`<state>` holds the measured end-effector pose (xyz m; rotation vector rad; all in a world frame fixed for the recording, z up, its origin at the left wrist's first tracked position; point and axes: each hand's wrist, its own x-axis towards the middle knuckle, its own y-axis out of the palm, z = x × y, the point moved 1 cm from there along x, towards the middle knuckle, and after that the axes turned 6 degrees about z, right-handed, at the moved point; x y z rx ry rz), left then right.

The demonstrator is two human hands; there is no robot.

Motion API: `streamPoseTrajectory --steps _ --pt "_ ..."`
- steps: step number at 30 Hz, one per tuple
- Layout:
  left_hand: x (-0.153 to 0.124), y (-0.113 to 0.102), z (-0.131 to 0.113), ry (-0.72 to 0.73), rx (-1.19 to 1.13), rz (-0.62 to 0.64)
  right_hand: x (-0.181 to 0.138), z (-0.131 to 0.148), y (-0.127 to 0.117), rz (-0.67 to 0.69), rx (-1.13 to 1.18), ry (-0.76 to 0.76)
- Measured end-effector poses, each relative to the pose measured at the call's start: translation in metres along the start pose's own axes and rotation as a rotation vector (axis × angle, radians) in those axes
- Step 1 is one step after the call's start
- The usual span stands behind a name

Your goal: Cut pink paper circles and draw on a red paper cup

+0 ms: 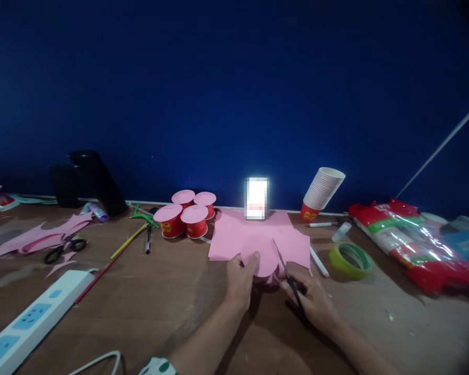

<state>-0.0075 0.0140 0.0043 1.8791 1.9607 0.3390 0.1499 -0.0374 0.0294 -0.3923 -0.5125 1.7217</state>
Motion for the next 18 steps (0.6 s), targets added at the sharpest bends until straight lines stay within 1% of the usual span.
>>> streamPoseTrajectory --steps 7,13,15,18 --pt "-0.001 0.001 -0.002 -0.004 -0.02 0.008 0.0 0.001 0.001 -0.023 -0.004 -0.018" --pt "-0.001 0.002 -0.003 0.009 -0.017 0.029 0.003 -0.008 0.006 -0.027 0.283 0.076" --pt "-0.002 0.002 -0.003 0.007 -0.024 0.034 0.004 -0.012 0.007 -0.038 0.32 0.071" --pt "-0.002 0.002 -0.003 0.012 -0.048 0.054 0.004 -0.016 0.006 -0.099 0.325 0.017"
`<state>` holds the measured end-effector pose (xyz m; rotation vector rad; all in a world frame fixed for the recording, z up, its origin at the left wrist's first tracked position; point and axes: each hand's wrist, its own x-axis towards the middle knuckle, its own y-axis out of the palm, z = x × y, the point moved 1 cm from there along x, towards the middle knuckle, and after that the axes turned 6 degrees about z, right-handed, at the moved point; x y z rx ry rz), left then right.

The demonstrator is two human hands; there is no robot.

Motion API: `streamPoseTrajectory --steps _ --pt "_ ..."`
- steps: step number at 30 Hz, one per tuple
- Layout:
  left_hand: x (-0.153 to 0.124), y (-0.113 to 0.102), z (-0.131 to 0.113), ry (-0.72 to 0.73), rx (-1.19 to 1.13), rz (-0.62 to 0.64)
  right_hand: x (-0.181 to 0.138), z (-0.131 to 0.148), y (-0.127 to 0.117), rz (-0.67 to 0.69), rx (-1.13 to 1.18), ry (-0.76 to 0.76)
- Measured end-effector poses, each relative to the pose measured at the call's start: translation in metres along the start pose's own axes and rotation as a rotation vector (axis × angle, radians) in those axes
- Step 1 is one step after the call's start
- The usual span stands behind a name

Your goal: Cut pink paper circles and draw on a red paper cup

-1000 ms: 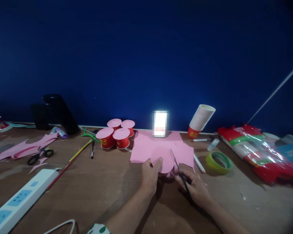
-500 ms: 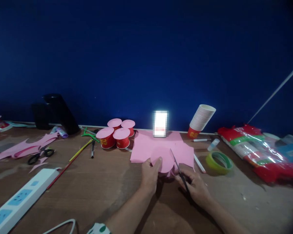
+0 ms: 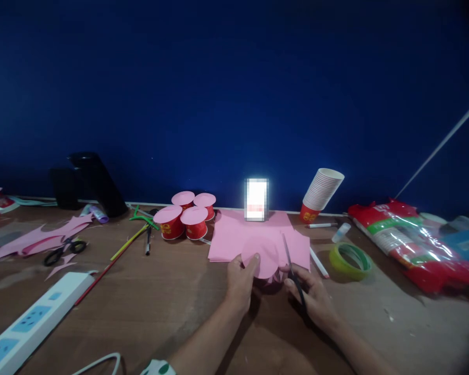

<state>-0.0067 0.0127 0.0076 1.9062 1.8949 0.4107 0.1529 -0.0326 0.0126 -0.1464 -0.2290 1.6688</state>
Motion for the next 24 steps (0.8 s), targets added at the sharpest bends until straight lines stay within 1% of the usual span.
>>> streamPoseTrajectory --steps 4,9,12,16,19,22,23,24 --pt "-0.001 0.003 -0.003 -0.016 -0.094 0.01 0.0 0.0 -0.005 -0.048 -0.065 -0.055" --pt "-0.001 0.006 -0.01 -0.105 -0.21 -0.058 0.002 0.003 -0.009 -0.125 -0.251 -0.073" --pt "0.001 0.005 -0.012 -0.082 -0.224 -0.063 0.003 0.003 -0.01 -0.141 -0.344 -0.102" --pt "0.003 0.0 -0.011 -0.071 -0.184 -0.085 0.004 0.002 -0.01 -0.12 -0.447 -0.114" --pt "0.005 -0.003 -0.01 -0.079 -0.141 -0.058 0.005 -0.001 -0.012 -0.135 -0.487 -0.115" --pt "0.007 -0.006 -0.011 -0.039 -0.066 -0.035 0.005 -0.003 -0.011 -0.155 -0.488 -0.109" --pt "0.008 -0.007 -0.012 -0.013 -0.022 -0.056 0.004 -0.003 -0.011 -0.16 -0.488 -0.098" --pt "0.01 -0.01 -0.013 0.011 0.037 -0.112 0.004 -0.003 -0.009 -0.165 -0.496 -0.082"
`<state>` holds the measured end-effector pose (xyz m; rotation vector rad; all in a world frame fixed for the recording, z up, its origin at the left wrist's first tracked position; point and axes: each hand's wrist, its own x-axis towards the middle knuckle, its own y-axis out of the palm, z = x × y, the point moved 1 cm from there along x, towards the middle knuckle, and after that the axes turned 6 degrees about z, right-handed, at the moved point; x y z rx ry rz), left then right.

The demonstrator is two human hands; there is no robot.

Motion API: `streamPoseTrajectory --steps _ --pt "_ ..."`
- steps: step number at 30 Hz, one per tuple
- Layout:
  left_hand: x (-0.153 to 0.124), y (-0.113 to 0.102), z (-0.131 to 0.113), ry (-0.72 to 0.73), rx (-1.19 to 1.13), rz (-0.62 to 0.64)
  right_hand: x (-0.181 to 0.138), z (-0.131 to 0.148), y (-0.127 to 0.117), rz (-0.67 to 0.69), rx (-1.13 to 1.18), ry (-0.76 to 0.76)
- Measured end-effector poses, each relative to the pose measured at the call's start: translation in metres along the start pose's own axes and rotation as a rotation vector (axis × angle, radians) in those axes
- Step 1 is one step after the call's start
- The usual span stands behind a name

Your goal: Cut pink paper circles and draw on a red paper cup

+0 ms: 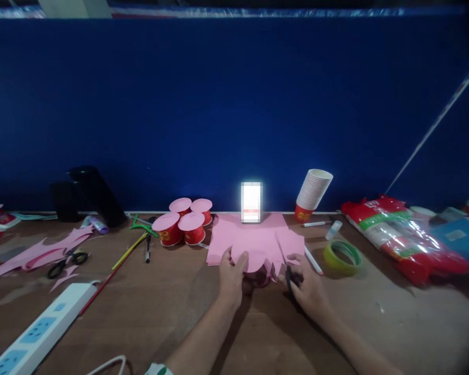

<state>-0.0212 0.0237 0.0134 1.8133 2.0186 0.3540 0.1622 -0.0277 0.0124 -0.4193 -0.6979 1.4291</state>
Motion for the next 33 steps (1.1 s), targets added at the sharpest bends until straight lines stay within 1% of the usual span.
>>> streamPoseTrajectory --steps 2,5,8,11,14,16,18,19,21,23,25,28,31,33 --pt "0.005 -0.005 -0.005 0.076 0.144 -0.105 -0.001 0.003 0.001 0.003 -0.052 0.024" --pt "0.014 -0.015 -0.014 0.226 0.33 -0.14 0.0 0.008 -0.002 0.029 -0.193 0.002" --pt "0.024 -0.026 -0.02 0.292 0.454 -0.187 0.004 0.01 -0.012 0.03 -0.35 0.009" --pt "0.03 -0.033 -0.022 0.332 0.552 -0.183 0.007 0.008 -0.022 0.066 -0.438 0.02" --pt "0.032 -0.035 -0.021 0.338 0.621 -0.162 0.006 0.007 -0.029 0.133 -0.442 -0.029" --pt "0.031 -0.035 -0.019 0.352 0.665 -0.157 0.008 0.007 -0.034 0.124 -0.463 -0.029" --pt "0.03 -0.034 -0.018 0.415 0.743 -0.147 0.017 0.008 -0.043 0.059 -0.531 0.036" --pt "0.029 -0.033 -0.017 0.457 0.801 -0.147 0.023 0.008 -0.048 0.019 -0.579 0.095" --pt "0.025 -0.031 -0.015 0.537 0.948 -0.166 0.039 0.01 -0.057 -0.007 -0.719 0.212" --pt "0.021 -0.028 -0.014 0.579 1.089 -0.206 0.054 0.011 -0.062 -0.01 -0.766 0.253" --pt "0.018 -0.026 -0.013 0.616 1.172 -0.219 0.068 0.012 -0.063 0.013 -0.797 0.27" --pt "0.014 -0.023 -0.011 0.691 1.209 -0.181 0.081 0.017 -0.06 0.064 -0.82 0.274" --pt "0.012 -0.022 -0.01 0.761 1.204 -0.129 0.081 0.026 -0.056 0.115 -0.801 0.231" --pt "0.013 -0.023 -0.01 0.797 1.188 -0.109 0.073 0.034 -0.052 0.158 -0.764 0.178"
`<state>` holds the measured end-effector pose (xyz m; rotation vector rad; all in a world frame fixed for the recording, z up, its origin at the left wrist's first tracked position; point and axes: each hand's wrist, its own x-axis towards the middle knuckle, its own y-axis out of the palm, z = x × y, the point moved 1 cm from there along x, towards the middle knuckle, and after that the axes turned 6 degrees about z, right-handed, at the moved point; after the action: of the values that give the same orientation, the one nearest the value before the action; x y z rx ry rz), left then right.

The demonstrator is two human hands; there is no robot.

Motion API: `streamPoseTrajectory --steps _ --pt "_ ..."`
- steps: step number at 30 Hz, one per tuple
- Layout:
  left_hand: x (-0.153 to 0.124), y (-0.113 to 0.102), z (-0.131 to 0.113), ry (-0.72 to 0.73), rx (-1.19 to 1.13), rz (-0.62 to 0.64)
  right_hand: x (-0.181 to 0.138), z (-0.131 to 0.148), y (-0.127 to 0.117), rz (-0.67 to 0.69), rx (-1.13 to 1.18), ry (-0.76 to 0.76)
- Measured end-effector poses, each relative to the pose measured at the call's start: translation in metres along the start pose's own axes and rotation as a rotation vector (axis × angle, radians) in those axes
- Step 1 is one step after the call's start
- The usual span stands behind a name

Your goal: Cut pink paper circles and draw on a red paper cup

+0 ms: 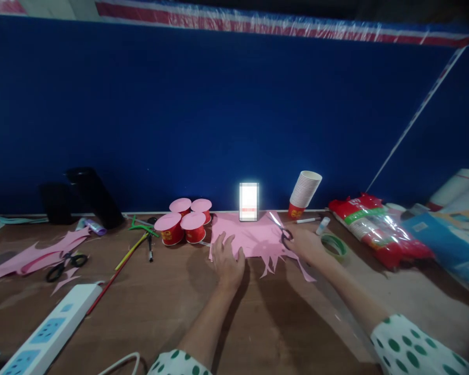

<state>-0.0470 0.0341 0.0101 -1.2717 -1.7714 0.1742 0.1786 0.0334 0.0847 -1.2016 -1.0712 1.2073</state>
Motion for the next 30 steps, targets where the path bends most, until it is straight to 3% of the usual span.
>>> streamPoseTrajectory --steps 6,8,10,16,20,30 --pt "0.001 0.001 0.008 -0.017 -0.133 -0.098 -0.058 0.026 0.019 0.116 0.095 -0.232" --pt "0.001 0.001 0.009 -0.039 -0.152 -0.116 -0.072 0.028 0.025 0.103 0.113 -0.315" --pt "0.001 0.002 0.009 -0.042 -0.149 -0.111 -0.074 0.023 0.027 0.067 0.113 -0.294" --pt "0.001 0.0 0.004 -0.001 -0.148 -0.077 -0.012 -0.022 0.007 -0.045 0.032 0.035" --pt "0.002 0.001 0.003 0.045 -0.141 -0.065 0.031 -0.045 0.001 -0.008 0.002 0.184" --pt "0.002 0.0 0.002 0.084 -0.13 -0.03 0.057 -0.056 0.022 0.105 0.094 0.211"
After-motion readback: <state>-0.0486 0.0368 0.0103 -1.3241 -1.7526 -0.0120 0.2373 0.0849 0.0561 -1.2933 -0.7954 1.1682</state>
